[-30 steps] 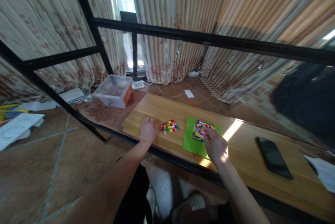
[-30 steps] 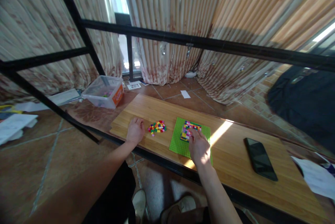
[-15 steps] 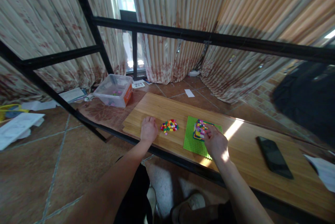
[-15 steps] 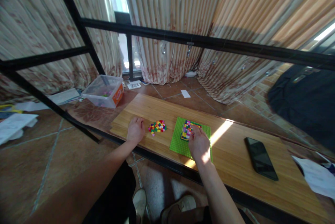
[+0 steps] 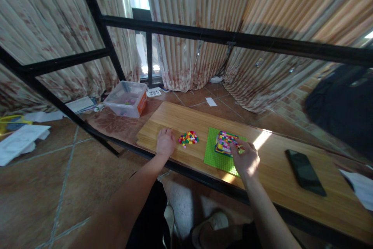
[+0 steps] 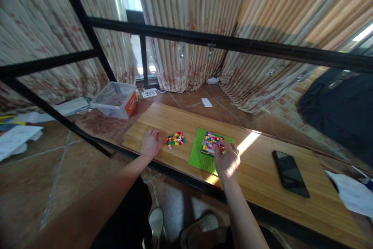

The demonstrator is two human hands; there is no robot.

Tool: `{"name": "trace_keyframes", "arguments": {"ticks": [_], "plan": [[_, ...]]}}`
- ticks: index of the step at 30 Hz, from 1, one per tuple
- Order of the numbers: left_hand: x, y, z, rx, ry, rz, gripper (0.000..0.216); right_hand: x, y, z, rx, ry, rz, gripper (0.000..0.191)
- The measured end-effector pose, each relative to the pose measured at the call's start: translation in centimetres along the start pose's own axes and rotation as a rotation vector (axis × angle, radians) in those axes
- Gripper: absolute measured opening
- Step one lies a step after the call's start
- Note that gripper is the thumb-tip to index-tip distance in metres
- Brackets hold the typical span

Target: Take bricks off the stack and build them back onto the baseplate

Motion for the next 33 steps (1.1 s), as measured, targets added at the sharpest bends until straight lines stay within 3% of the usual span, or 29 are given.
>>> {"name": "trace_keyframes", "arguments": {"ticks": [16, 20, 24, 26, 29, 33], "plan": [[0.1, 0.0, 0.1, -0.002, -0.006, -0.001, 0.022, -0.2, -0.4, 1.0, 0.016, 0.117, 0.105, 0.040], [0.0, 0.0, -0.1, -0.009, -0.001, 0.007, 0.022, 0.1, -0.5, 0.7, 0.000, 0.047, 0.044, 0.038], [0.0, -0.1, -0.3, -0.017, -0.018, 0.004, 0.021, 2.3, -2.0, 0.3, -0.072, 0.024, -0.138, 0.035], [0.0, -0.1, -0.2, -0.011, -0.014, 0.001, 0.020, 4.1, -3.3, 1.2, -0.022, 0.073, -0.251, 0.032], [0.0, -0.2, -0.1, -0.009, -0.001, 0.005, 0.019, 6.7, -5.3, 4.0, 0.186, 0.117, -0.384, 0.031], [0.1, -0.3, 0.0, -0.022, 0.000, 0.010, 0.020, 8.2, -6.1, 7.7, 0.328, 0.065, -0.356, 0.031]]}}
Point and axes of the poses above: each hand's wrist, its own y-axis towards the middle knuckle, its own z-axis out of the palm, x = y × z, the point moved 5 cm from there along y, towards the middle knuckle, and after that the axes turned 9 degrees about z, right-handed, at the moved point
